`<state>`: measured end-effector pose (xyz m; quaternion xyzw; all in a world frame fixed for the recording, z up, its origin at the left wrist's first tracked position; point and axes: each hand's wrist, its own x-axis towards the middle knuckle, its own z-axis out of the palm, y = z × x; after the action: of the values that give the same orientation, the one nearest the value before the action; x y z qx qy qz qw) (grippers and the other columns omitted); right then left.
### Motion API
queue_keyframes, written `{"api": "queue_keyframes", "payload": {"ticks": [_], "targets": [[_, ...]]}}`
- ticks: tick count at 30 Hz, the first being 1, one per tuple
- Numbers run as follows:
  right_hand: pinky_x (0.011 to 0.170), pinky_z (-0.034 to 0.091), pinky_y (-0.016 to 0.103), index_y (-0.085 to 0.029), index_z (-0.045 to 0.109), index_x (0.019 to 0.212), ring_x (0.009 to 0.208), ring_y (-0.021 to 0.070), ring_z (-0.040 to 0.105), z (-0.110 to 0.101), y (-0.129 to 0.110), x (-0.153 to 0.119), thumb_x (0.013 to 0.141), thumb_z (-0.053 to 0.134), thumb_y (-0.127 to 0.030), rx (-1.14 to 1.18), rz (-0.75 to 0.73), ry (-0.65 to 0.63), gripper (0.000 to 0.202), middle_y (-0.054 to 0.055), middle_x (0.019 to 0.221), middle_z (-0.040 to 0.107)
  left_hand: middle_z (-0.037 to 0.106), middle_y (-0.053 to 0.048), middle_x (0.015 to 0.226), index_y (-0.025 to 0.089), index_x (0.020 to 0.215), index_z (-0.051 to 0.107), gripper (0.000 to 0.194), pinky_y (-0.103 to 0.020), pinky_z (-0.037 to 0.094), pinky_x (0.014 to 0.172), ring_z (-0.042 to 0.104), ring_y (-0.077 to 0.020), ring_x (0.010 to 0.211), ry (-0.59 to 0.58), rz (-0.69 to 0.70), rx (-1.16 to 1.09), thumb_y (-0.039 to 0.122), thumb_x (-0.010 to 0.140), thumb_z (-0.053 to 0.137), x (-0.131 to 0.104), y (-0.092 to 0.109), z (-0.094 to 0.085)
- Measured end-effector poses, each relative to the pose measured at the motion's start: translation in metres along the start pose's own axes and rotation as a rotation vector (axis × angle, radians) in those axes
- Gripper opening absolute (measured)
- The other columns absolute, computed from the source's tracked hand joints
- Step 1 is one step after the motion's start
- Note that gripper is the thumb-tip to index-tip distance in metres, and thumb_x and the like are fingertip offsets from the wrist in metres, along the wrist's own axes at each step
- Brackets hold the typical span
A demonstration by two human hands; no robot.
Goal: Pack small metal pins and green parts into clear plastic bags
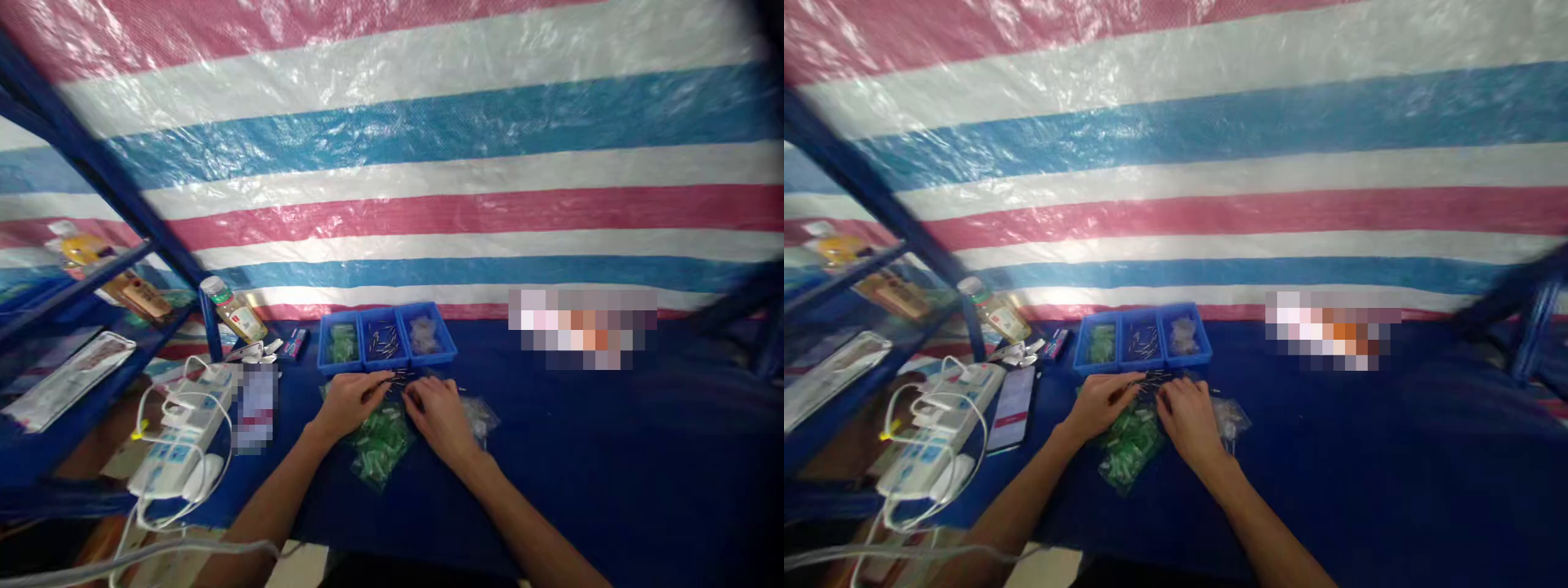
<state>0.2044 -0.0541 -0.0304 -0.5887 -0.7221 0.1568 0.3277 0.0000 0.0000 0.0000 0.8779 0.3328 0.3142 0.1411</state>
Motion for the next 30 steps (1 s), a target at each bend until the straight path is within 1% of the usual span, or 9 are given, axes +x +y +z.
{"api": "queue_keyframes", "payload": {"ticks": [4, 7, 11, 14, 17, 20, 23, 27, 30], "targets": [[0.08, 0.044, 0.035, -0.021, 0.065, 0.091, 0.076, 0.0204, 0.064, -0.006, -0.007, -0.001, 0.096, 0.054, -0.026, 0.308, 0.067, 0.012, 0.013, 0.003, 0.084, 0.071, 0.077, -0.002, 0.086, 0.021, 0.121, 0.071, 0.028, -0.022, 0.051, 0.066, 0.065, -0.0108, 0.061, -0.015, -0.003, -0.008, 0.034, 0.099, 0.059, -0.001, 0.0, 0.0], [0.073, 0.048, 0.031, -0.021, 0.064, 0.093, 0.074, 0.0197, 0.065, -0.013, -0.013, -0.001, 0.094, 0.057, -0.031, 0.524, 0.115, 0.039, 0.012, 0.002, 0.082, 0.071, 0.076, -0.004, 0.085, 0.021, 0.119, 0.072, 0.027, -0.022, 0.052, 0.067, 0.067, -0.012, 0.065, -0.058, 0.031, -0.027, 0.034, 0.1, 0.058, 0.0, 0.003, -0.004], [0.074, 0.051, 0.03, -0.02, 0.067, 0.096, 0.077, 0.0193, 0.067, -0.019, -0.017, -0.001, 0.096, 0.058, -0.035, 0.679, 0.118, 0.027, 0.017, 0.002, 0.083, 0.072, 0.072, -0.005, 0.081, 0.018, 0.11, 0.074, 0.022, -0.022, 0.049, 0.064, 0.065, -0.0124, 0.067, -0.083, 0.103, -0.024, 0.03, 0.099, 0.058, 0.003, 0.006, -0.008], [0.076, 0.052, 0.031, -0.021, 0.071, 0.095, 0.079, 0.0199, 0.068, -0.018, -0.013, -0.002, 0.097, 0.06, -0.037, 0.676, 0.111, 0.033, 0.02, 0.003, 0.084, 0.073, 0.072, -0.006, 0.082, 0.017, 0.102, 0.074, 0.018, -0.023, 0.05, 0.066, 0.065, -0.0131, 0.07, -0.067, 0.132, -0.035, 0.026, 0.098, 0.059, 0.003, 0.007, -0.007], [0.079, 0.053, 0.033, -0.023, 0.075, 0.097, 0.082, 0.0213, 0.069, -0.014, -0.009, -0.002, 0.095, 0.065, -0.035, 0.631, 0.068, 0.054, 0.017, 0.003, 0.089, 0.076, 0.07, -0.005, 0.08, 0.016, 0.097, 0.072, 0.016, -0.024, 0.049, 0.067, 0.063, -0.0127, 0.068, -0.053, 0.126, -0.033, 0.024, 0.098, 0.058, 0.003, 0.008, -0.008], [0.086, 0.052, 0.036, -0.025, 0.076, 0.102, 0.09, 0.0229, 0.07, -0.01, -0.006, -0.003, 0.094, 0.066, -0.033, 0.544, 0.012, 0.134, 0.015, 0.004, 0.099, 0.077, 0.068, -0.003, 0.076, 0.016, 0.095, 0.069, 0.014, -0.023, 0.048, 0.065, 0.061, -0.0113, 0.064, -0.045, 0.093, -0.021, 0.023, 0.097, 0.057, 0.004, 0.01, -0.009], [0.086, 0.052, 0.038, -0.025, 0.074, 0.103, 0.092, 0.0235, 0.068, -0.009, -0.007, -0.004, 0.096, 0.064, -0.031, 0.452, -0.029, 0.209, 0.013, 0.004, 0.099, 0.077, 0.067, -0.002, 0.076, 0.016, 0.094, 0.067, 0.013, -0.022, 0.046, 0.063, 0.06, -0.0105, 0.063, -0.041, 0.073, -0.023, 0.023, 0.098, 0.056, 0.005, 0.012, -0.012], [0.084, 0.051, 0.039, -0.025, 0.071, 0.1, 0.09, 0.0232, 0.067, -0.011, -0.01, -0.005, 0.099, 0.06, -0.029, 0.376, -0.102, 0.21, 0.012, 0.005, 0.097, 0.075, 0.066, -0.002, 0.074, 0.016, 0.093, 0.066, 0.013, -0.022, 0.046, 0.063, 0.06, -0.0109, 0.063, -0.05, 0.089, -0.029, 0.023, 0.098, 0.056, 0.005, 0.012, -0.012], [0.082, 0.05, 0.039, -0.025, 0.069, 0.096, 0.087, 0.0232, 0.066, -0.011, -0.011, -0.005, 0.101, 0.057, -0.03, 0.331, -0.131, 0.18, 0.014, 0.005, 0.094, 0.074, 0.066, -0.002, 0.075, 0.016, 0.097, 0.067, 0.013, -0.023, 0.046, 0.064, 0.06, -0.0119, 0.065, -0.06, 0.102, -0.041, 0.023, 0.098, 0.056, 0.003, 0.01, -0.008]]}}
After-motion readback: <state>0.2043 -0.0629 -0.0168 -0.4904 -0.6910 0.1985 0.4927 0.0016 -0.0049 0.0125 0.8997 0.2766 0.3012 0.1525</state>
